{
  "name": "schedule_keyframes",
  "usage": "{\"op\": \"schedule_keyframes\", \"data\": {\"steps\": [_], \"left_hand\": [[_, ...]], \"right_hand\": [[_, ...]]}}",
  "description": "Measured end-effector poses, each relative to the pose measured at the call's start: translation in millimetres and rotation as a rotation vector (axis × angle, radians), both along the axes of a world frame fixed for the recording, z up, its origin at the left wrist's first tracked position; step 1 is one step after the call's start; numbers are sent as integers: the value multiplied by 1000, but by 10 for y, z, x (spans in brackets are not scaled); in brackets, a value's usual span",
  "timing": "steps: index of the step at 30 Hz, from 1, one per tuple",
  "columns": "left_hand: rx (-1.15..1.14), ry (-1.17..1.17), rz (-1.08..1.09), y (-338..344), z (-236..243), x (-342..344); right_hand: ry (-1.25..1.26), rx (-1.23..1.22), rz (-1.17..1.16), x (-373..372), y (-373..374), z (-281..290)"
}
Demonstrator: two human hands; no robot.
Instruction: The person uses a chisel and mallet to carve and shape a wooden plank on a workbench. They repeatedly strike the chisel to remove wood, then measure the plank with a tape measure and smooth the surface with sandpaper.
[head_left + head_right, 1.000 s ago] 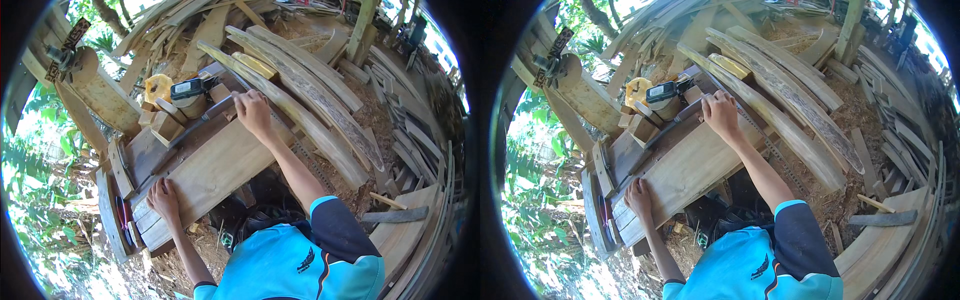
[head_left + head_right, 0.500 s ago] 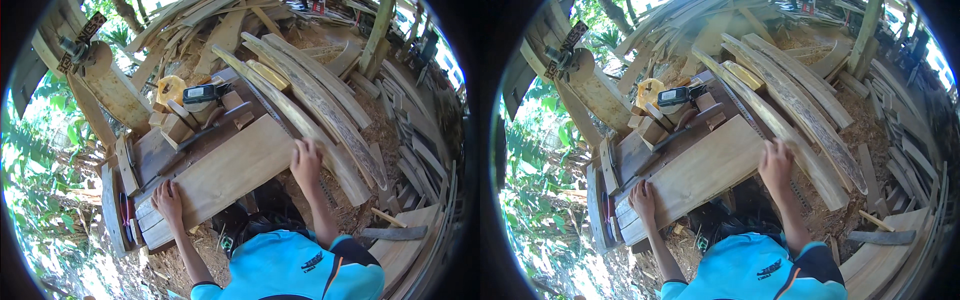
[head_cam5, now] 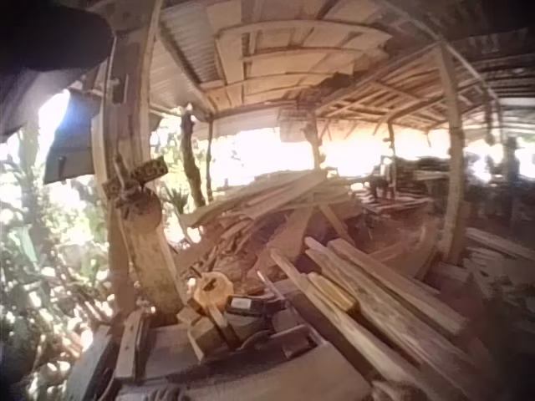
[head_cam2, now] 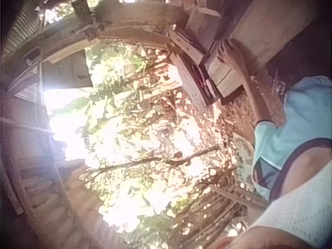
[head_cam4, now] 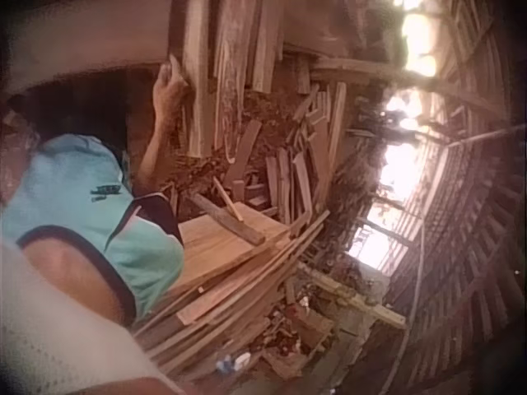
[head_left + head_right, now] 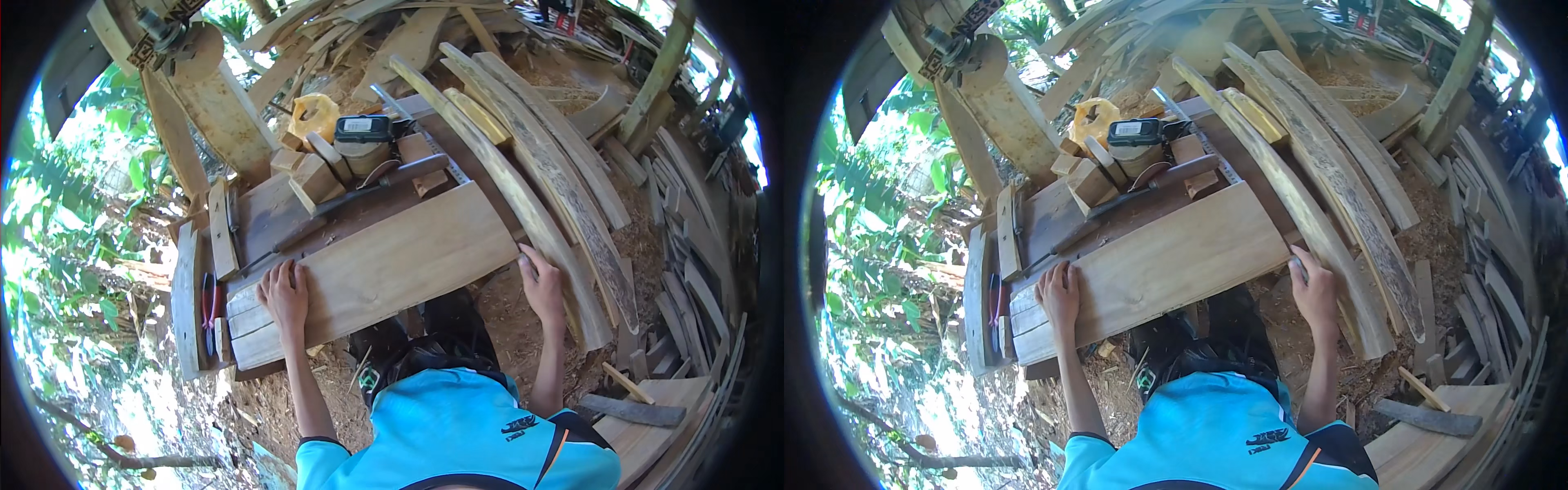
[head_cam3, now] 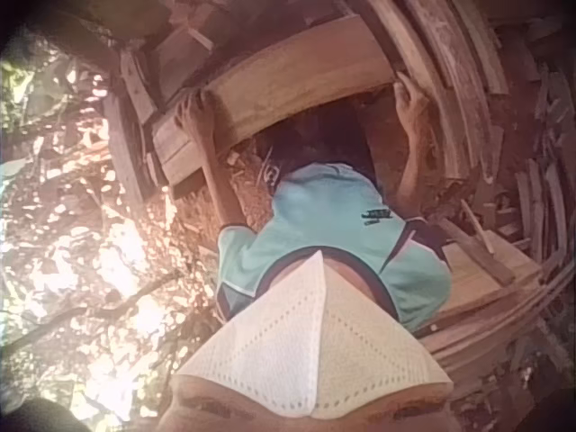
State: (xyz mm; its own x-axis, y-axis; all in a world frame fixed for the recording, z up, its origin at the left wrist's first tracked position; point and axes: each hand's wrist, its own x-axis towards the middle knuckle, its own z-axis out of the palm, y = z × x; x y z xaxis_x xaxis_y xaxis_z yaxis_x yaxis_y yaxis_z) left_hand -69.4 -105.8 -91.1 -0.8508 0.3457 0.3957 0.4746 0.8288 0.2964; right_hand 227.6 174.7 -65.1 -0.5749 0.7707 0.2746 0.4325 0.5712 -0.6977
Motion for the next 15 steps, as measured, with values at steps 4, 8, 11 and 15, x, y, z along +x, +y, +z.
{"op": "schedule_keyframes", "data": {"steps": [4,8,11,15], "left_hand": [[-17,14,2,2,0,9],[0,-21,-7,16,19,23],[0,-26,-19,-3,-1,-4],[0,-22,-29,6,-1,-8]], "right_hand": [[-5,0,4,158,-73,24],[-35,108,-62,236,-106,-37],[-100,163,-114,230,-170,-55],[-227,240,-214,276,-238,-66]]}}
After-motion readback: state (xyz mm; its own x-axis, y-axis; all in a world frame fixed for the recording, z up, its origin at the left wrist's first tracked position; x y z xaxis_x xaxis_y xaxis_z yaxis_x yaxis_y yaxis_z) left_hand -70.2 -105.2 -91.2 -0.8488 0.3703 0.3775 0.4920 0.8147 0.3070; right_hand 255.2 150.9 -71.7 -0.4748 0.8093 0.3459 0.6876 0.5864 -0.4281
